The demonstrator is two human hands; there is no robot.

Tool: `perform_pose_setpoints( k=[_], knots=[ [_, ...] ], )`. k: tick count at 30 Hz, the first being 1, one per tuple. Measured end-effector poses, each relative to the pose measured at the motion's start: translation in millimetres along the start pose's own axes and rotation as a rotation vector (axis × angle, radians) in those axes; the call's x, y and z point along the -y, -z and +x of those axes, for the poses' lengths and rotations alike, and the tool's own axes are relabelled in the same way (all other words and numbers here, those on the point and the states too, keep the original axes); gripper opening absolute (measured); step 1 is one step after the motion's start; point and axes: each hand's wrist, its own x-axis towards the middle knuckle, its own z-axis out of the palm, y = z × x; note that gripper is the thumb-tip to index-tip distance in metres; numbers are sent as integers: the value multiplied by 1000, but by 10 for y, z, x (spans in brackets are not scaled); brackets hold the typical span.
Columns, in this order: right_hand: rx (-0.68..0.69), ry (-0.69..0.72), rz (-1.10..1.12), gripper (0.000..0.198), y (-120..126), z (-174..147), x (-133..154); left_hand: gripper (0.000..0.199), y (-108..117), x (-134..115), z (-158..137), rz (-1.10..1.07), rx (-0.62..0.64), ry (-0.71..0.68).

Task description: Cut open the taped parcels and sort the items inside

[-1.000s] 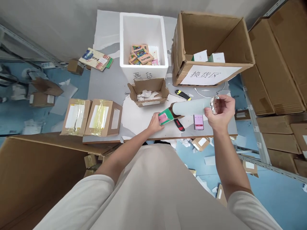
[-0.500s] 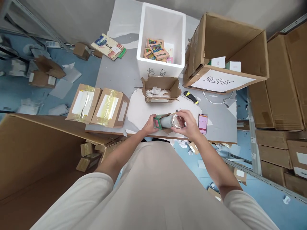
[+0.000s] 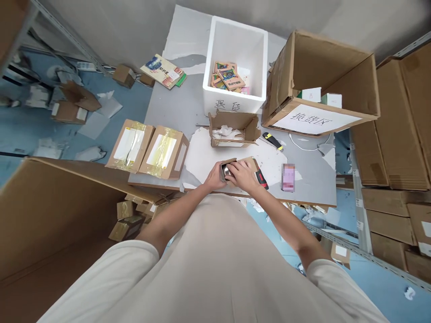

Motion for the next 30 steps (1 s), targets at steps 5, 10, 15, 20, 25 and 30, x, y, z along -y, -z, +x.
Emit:
perform_pose_setpoints(
  k=[5,10,15,20,25,30],
  knots=[
    [-208,10,192,40,44,-282,-45,72,106,-257,29,-25,-89,-172],
    [-697,-564,566,60,-122,-593,-315,39,170,-356,36,-9,-95,-216],
    [-450,-415,915,63,-188,-424,-412,39,191,-329,8,11,-49,-180],
    [-129,48,441,53,34,-173,-230,70,180,-261,1,-55,-76,-161],
    [117,239,114,56,112,-27,-217,102,195,-209,9,-115,-9,-120],
    [171,285,11,52,101,55,-266,107,228,-189,28,-125,27,-99]
  ],
)
